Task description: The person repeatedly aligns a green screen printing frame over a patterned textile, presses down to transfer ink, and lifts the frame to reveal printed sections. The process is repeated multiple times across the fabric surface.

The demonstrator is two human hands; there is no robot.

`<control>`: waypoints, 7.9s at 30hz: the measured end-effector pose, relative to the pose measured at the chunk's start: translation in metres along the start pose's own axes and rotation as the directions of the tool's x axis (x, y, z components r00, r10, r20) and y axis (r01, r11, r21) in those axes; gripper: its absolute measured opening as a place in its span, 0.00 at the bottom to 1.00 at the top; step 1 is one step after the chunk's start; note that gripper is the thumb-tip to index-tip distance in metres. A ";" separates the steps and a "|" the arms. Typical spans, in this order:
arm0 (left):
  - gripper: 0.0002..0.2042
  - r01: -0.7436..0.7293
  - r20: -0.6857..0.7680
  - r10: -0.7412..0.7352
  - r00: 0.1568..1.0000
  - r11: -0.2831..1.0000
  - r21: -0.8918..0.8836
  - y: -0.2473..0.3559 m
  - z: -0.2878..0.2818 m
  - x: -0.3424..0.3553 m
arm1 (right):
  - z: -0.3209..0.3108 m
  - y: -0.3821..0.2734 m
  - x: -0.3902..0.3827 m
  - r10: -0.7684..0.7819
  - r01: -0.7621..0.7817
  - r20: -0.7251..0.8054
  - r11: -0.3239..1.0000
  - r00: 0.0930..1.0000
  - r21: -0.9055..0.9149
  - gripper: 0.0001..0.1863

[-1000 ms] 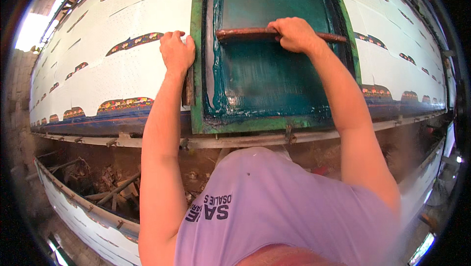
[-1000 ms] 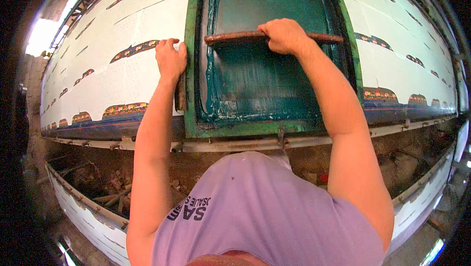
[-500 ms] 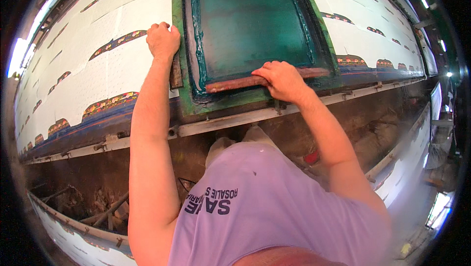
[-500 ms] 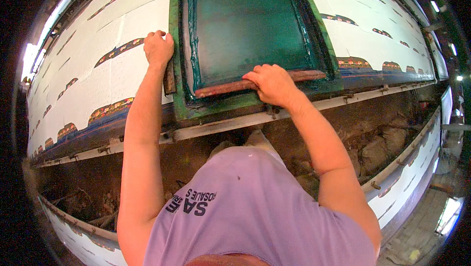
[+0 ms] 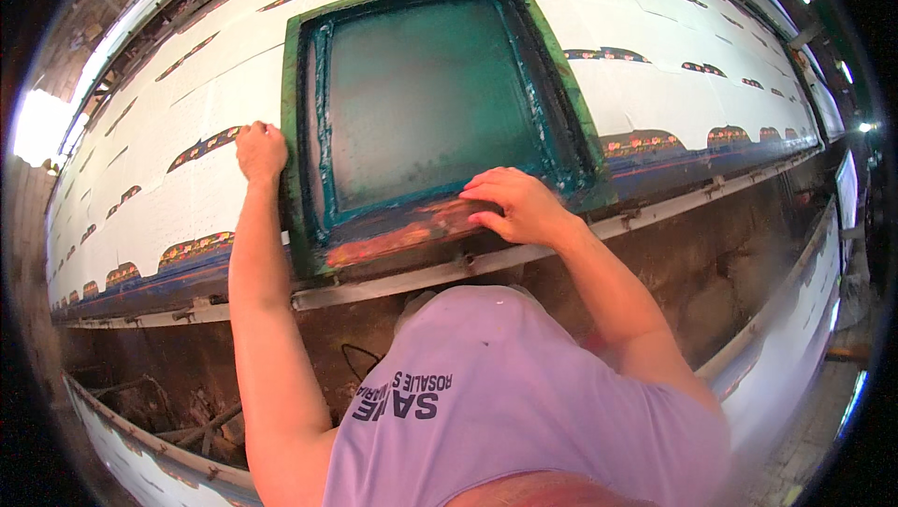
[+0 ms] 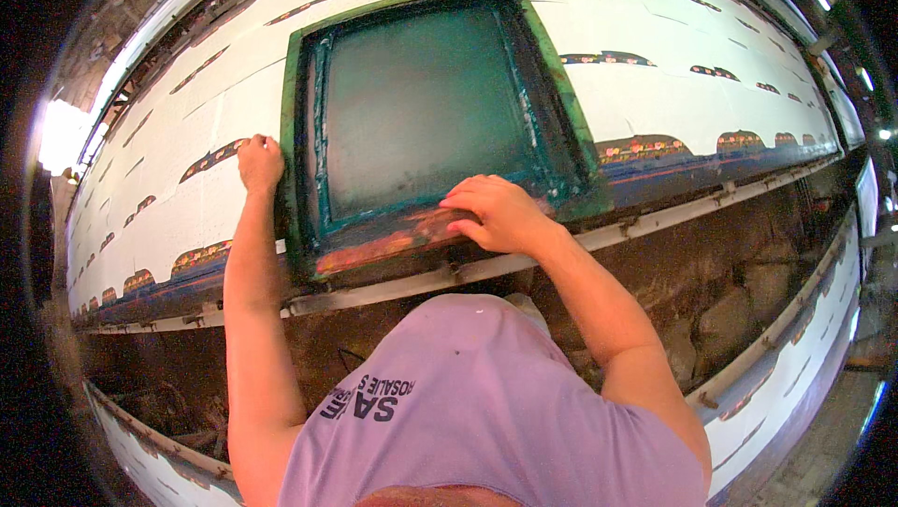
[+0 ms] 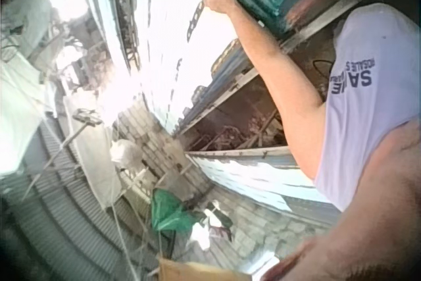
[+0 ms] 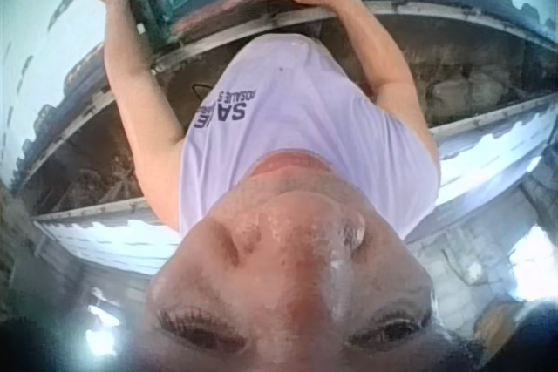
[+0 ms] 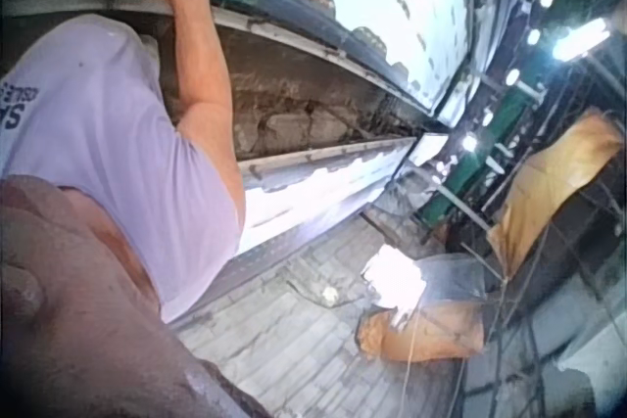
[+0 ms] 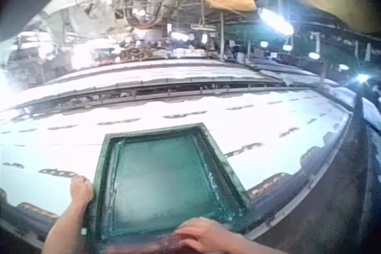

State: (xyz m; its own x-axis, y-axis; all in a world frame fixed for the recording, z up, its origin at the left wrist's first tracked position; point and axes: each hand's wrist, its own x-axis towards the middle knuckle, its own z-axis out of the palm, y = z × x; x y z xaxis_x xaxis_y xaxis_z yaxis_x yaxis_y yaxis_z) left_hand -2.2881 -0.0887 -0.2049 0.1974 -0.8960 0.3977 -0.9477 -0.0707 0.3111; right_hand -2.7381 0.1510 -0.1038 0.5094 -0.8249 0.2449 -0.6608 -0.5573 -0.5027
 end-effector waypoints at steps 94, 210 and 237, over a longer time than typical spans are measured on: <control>0.34 0.646 0.558 -0.338 0.758 0.266 -0.715 0.665 0.060 -0.198 | -0.494 0.574 -0.409 0.521 -0.707 -0.613 0.701 0.593 -0.089 0.30; 0.24 0.282 0.153 -0.238 0.959 0.841 -0.462 0.680 0.078 -0.211 | -0.403 0.377 -0.314 0.171 -0.051 0.244 0.901 0.955 -0.430 0.22; 0.38 0.559 0.266 -0.585 0.766 0.811 0.175 0.700 0.076 -0.196 | -0.531 0.547 -0.462 0.374 -0.456 -0.455 0.886 0.808 -0.083 0.28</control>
State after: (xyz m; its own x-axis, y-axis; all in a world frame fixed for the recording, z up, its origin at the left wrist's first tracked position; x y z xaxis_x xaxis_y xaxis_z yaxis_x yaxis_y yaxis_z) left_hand -3.0091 0.0041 -0.1308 0.6390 -0.7617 -0.1073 -0.7019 -0.6344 0.3238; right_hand -3.6274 0.1772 -0.0516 -0.0860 -0.9179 0.3873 -0.8635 -0.1253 -0.4886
